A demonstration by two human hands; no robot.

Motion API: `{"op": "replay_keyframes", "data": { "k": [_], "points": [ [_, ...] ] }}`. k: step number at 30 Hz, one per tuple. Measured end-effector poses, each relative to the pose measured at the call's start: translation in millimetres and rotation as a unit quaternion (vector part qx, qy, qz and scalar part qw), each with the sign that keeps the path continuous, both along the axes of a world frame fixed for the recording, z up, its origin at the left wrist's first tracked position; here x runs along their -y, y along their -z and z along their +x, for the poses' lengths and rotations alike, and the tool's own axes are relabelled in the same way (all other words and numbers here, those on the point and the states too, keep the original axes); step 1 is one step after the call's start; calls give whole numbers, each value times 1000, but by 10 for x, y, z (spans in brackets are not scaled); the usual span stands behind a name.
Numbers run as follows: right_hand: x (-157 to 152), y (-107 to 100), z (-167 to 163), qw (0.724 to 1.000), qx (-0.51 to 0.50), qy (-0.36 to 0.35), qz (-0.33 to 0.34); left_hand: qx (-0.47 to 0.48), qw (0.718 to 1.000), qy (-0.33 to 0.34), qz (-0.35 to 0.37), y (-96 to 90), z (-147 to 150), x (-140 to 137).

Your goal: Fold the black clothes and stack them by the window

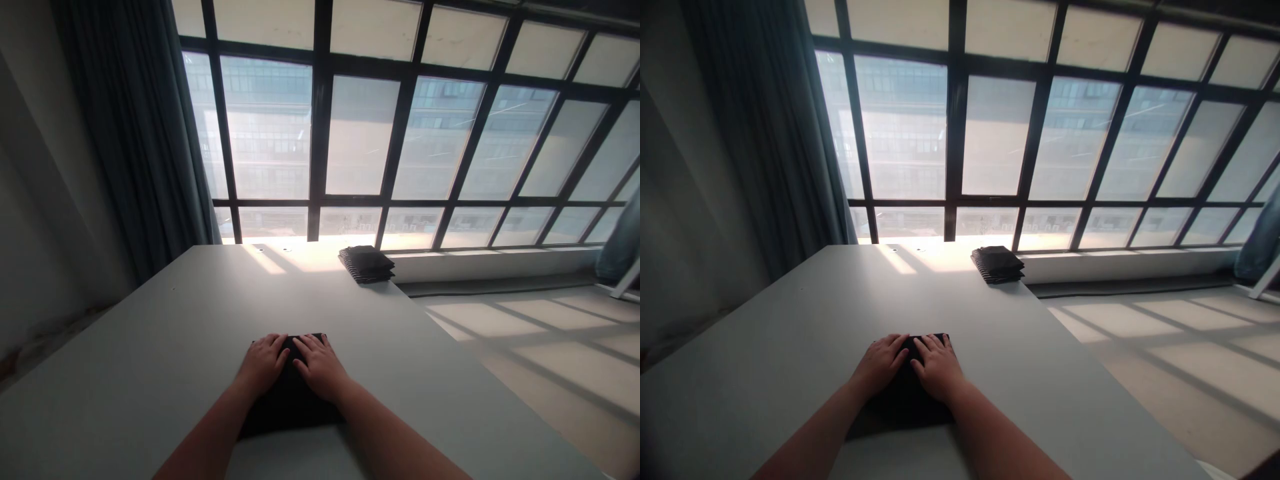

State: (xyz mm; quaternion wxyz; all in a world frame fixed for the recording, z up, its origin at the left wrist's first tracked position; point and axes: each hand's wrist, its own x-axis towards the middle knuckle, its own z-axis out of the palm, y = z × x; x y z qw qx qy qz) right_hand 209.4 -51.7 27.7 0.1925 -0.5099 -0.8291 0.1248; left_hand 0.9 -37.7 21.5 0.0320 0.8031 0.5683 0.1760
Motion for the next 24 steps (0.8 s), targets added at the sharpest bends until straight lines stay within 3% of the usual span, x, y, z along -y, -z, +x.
{"op": "replay_keyframes", "data": {
  "k": [4, 7, 12, 16, 24],
  "points": [
    [-51, 29, -1, 998, -8, 42, -50, -11, 1000, 0, -18, 47, -47, -25],
    [-42, -42, 9, 997, -14, 62, -33, -20, 1000, 0, -20, -28, -84, 10],
    [95, -139, 18, 999, 13, 33, -9, -42, 998, 32, -26, -177, -59, 253],
    [119, -146, 53, 998, 56, 19, -16, -33, 995, 83, -55, -187, 48, 414],
    [92, -146, 40, 993, 98, 59, -40, -25, 986, 47, -156, -225, 93, 324]
  ]
}}
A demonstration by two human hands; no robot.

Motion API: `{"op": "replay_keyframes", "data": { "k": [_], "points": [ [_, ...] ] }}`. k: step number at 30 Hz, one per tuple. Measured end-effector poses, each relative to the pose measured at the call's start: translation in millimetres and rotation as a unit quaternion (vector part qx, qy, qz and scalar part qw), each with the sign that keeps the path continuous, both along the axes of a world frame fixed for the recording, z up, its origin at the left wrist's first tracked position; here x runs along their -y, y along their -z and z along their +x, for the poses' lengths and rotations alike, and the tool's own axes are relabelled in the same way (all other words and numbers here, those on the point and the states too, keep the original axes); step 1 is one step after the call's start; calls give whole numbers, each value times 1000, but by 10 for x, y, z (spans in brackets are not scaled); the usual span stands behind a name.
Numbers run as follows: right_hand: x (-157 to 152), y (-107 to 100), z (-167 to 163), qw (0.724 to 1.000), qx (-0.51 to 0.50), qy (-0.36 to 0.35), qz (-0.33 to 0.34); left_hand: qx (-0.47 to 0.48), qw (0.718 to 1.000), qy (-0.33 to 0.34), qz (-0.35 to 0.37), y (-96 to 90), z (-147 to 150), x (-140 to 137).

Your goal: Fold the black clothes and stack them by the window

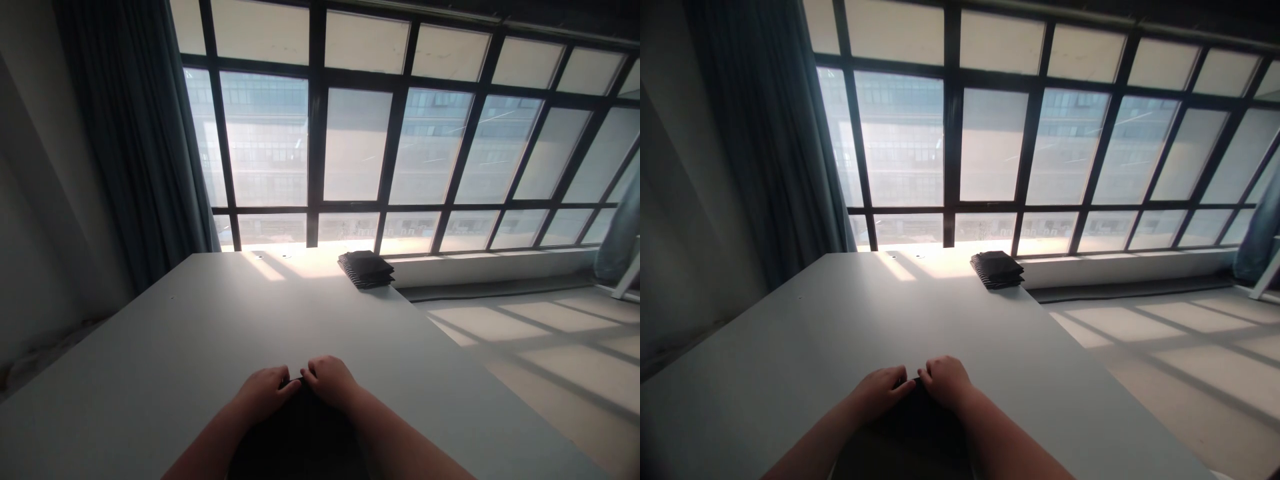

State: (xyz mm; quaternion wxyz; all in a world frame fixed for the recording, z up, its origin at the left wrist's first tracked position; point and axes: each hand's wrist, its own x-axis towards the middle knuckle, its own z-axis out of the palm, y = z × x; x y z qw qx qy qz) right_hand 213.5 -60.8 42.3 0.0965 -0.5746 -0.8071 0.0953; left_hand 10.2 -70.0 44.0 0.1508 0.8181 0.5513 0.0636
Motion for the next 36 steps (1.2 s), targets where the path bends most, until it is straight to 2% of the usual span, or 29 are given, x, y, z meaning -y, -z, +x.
{"op": "replay_keyframes", "data": {
  "k": [6, 10, 17, 24, 29, 36],
  "points": [
    [32, -11, -7, 1000, 3, -10, 3, -47, 998, 32, -18, -83, -40, 65],
    [16, -12, 17, 1000, -3, -22, 4, -48, 997, 54, -18, -77, -23, 129],
    [0, 21, 25, 1000, -15, -26, 0, -43, 998, 39, -6, -2, 16, 112],
    [10, 11, 28, 1000, -16, -26, 1, -70, 997, 24, 14, -33, 38, 172],
    [7, 25, 17, 999, -18, -26, -3, -73, 997, 20, -15, -60, 53, 134],
    [9, -67, 150, 998, -39, -39, -25, -65, 997, 28, -8, -23, -7, 80]
  ]
}}
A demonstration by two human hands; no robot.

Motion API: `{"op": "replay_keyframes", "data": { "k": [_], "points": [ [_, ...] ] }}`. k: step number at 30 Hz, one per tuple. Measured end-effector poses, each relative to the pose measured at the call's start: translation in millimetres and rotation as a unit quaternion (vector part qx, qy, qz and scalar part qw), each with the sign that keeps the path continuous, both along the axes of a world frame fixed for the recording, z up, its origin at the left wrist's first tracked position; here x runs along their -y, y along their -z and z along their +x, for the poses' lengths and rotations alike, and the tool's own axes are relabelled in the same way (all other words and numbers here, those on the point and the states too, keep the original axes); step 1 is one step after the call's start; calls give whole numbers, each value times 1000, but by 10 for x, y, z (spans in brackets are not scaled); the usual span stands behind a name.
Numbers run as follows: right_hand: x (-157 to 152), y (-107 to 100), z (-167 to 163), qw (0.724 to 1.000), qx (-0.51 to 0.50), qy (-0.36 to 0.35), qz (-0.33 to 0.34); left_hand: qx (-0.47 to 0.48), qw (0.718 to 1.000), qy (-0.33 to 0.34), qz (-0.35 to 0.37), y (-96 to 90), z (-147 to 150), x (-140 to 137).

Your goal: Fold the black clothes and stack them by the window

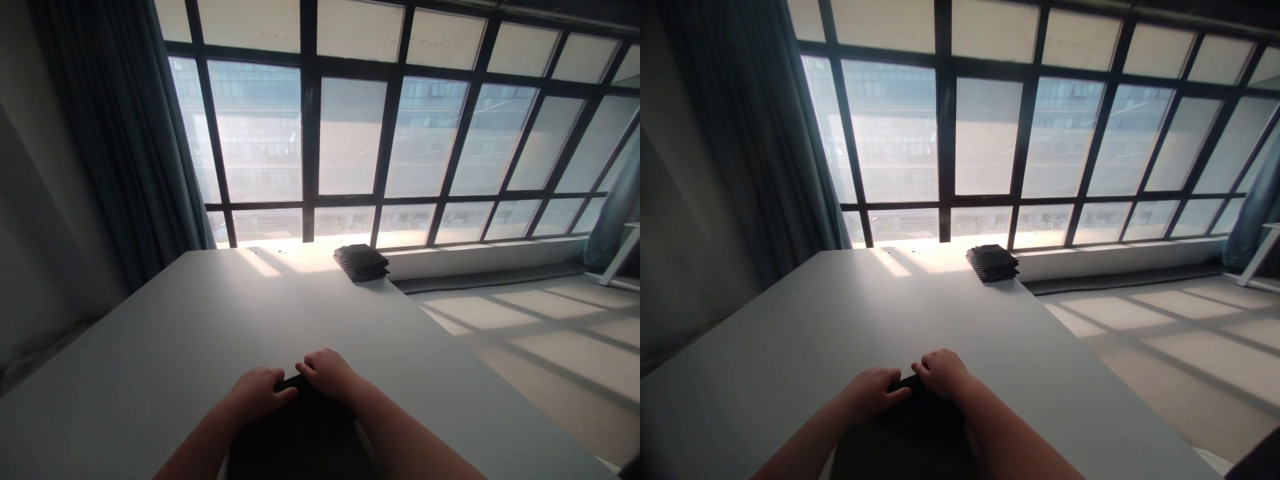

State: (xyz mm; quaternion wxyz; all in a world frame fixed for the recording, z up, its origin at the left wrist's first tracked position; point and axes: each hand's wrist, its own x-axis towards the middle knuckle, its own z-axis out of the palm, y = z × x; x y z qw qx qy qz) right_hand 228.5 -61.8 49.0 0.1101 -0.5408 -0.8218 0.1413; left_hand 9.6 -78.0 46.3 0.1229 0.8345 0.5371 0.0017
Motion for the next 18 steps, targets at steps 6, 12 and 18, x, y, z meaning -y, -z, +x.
{"op": "replay_keyframes", "data": {
  "k": [6, 12, 18],
  "points": [
    [-101, -7, 246, 992, -112, -20, -61, 51, 996, 3, 72, 107, -99, -131],
    [-167, 101, 192, 990, -134, 5, -36, 80, 996, -16, 29, 229, -102, -305],
    [-180, 136, 161, 990, -137, 8, -32, 85, 996, -3, 2, 161, -80, -331]
  ]
}}
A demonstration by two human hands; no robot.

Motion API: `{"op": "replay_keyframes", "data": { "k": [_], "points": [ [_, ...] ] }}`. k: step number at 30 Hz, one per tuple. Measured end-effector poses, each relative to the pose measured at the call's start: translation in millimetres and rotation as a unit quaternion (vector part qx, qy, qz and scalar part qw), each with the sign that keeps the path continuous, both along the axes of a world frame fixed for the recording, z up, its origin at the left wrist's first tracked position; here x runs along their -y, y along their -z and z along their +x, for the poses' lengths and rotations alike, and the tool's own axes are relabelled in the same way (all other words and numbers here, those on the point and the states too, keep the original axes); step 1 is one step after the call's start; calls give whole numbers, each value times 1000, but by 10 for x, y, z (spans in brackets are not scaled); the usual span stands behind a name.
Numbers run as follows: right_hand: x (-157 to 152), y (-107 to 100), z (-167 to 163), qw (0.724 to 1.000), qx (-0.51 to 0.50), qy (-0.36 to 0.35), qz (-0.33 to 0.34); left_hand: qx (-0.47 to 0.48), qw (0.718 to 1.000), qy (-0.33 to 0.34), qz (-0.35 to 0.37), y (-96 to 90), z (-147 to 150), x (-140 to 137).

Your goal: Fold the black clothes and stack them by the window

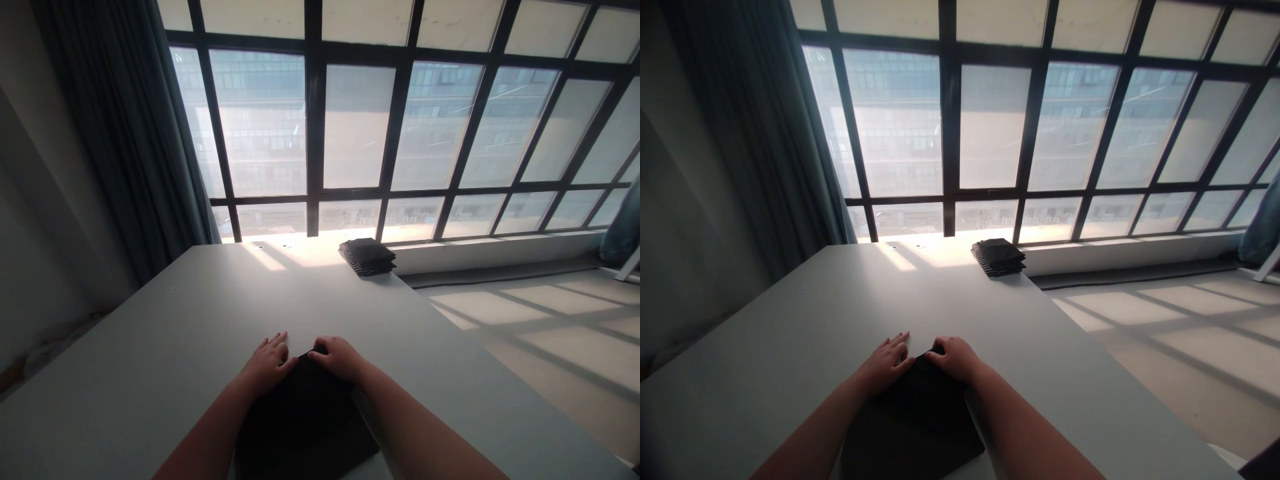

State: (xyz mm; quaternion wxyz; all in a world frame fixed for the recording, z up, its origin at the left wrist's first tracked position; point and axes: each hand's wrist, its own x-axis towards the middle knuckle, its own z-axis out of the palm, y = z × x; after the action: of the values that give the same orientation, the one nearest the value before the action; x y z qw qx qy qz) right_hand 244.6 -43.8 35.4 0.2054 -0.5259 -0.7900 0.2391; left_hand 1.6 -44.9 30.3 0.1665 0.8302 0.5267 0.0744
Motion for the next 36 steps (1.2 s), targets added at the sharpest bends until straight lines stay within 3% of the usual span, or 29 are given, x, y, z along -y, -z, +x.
{"op": "replay_keyframes", "data": {
  "k": [8, 14, 19, 26, 32, 36],
  "points": [
    [6, -15, 2, 1000, 2, 2, -1, 2, 1000, 11, -17, -97, -24, 101],
    [34, -26, -17, 997, -77, -6, 11, 30, 999, -7, 38, -108, 6, 302],
    [70, -85, -35, 994, -110, -2, 15, 89, 996, 10, 7, -70, 85, 324],
    [44, -63, 7, 987, -160, -4, -33, 198, 980, 11, -27, 19, 55, 192],
    [-20, 14, 25, 983, -180, 2, -41, 357, 925, 34, -123, 151, 30, -102],
    [-23, 54, 31, 982, -186, 6, -39, 356, 922, 35, -150, 141, 46, -177]
  ]
}}
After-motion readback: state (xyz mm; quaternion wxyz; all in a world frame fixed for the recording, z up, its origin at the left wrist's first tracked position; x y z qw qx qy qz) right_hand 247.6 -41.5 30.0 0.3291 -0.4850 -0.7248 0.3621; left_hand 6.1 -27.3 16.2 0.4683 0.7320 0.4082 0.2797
